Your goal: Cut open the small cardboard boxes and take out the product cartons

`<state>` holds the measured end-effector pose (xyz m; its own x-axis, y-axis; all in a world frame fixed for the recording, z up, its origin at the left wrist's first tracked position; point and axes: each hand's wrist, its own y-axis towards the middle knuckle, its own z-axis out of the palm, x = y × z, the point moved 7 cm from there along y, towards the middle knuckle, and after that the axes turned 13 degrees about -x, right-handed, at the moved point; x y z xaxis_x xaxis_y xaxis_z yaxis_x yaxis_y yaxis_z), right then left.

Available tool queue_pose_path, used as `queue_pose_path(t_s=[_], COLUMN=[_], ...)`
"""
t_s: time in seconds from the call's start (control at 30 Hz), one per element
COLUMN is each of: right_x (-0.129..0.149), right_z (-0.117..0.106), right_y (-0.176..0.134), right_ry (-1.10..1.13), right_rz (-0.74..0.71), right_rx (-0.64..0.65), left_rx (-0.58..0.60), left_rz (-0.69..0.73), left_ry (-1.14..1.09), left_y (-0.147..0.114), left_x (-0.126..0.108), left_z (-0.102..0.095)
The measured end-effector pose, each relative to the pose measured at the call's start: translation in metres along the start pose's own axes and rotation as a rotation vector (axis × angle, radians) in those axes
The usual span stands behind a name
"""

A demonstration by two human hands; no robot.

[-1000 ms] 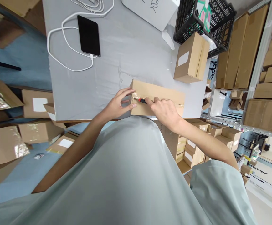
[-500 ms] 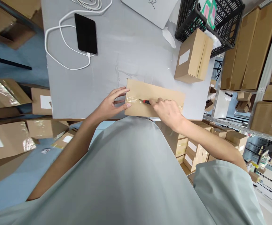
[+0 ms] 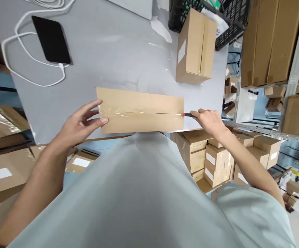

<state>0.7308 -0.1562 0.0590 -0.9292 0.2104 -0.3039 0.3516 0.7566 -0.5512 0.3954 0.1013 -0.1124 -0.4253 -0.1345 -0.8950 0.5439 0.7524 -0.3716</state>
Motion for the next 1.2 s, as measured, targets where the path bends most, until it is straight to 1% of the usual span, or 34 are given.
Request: queue_pose_path(t_s=[0.13,0.23,0.3,0.33,0.4,0.47,0.5,0.53,0.6,0.67,0.7,0.73,0.77,0.83,0.93,1.07,1.2], right_x=[-0.031,-0.050,-0.066,-0.076,-0.097,-0.113,-0.116,-0.114,-0.095,-0.059,-0.037,-0.015,0.006,0.040,0.073,0.094,0.099], right_z=[0.031,0.051,0.068,0.080,0.112,0.153,0.174,0.196,0.237,0.273,0.287,0.294,0.298,0.300,0.292,0.272,0.255], right_y=[-0.003,-0.003,-0.003,-0.002,-0.001,0.004,0.009,0.015,0.035,0.059,0.071,0.084,0.095,0.114,0.127,0.131,0.134], right_ry=[0.116,0.244,0.326,0.359,0.441,0.566,0.653,0.740,0.983,1.370,1.545,1.606,1.649,1.717,1.796,1.860,1.873], right_rz=[0.019,0.007,0.003,0.015,0.084,0.203,0.273,0.349,0.502,0.709,0.814,0.839,0.852,0.858,0.851,0.832,0.832], right_rx=[-0.083,-0.149,-0.177,-0.185,-0.190,-0.197,-0.209,-0.217,-0.243,-0.222,-0.208,-0.199,-0.197,-0.198,-0.216,-0.256,-0.286], left_rx=[-0.069,-0.090,-0.110,-0.124,-0.149,-0.187,-0.218,-0.260,-0.335,-0.373,-0.390,-0.407,-0.425,-0.449,-0.434,-0.420,-0.451], left_rz=[-0.049,-0.081,-0.090,-0.091,-0.072,0.001,0.056,0.115,0.203,0.220,0.210,0.199,0.191,0.194,0.208,0.217,0.199], left_ry=[0.103,0.135,0.159,0.178,0.227,0.325,0.398,0.480,0.619,0.648,0.637,0.628,0.623,0.637,0.657,0.660,0.624], left_y=[-0.002,-0.004,-0.006,-0.007,-0.010,-0.014,-0.016,-0.018,-0.022,-0.022,-0.022,-0.021,-0.021,-0.021,-0.020,-0.017,-0.012], left_x=[-0.005,-0.007,-0.009,-0.010,-0.013,-0.022,-0.028,-0.036,-0.050,-0.059,-0.062,-0.062,-0.062,-0.060,-0.052,-0.045,-0.041], left_z=[0.002,0.004,0.002,0.001,0.000,0.004,0.008,0.015,0.035,0.060,0.070,0.079,0.084,0.087,0.076,0.052,0.031])
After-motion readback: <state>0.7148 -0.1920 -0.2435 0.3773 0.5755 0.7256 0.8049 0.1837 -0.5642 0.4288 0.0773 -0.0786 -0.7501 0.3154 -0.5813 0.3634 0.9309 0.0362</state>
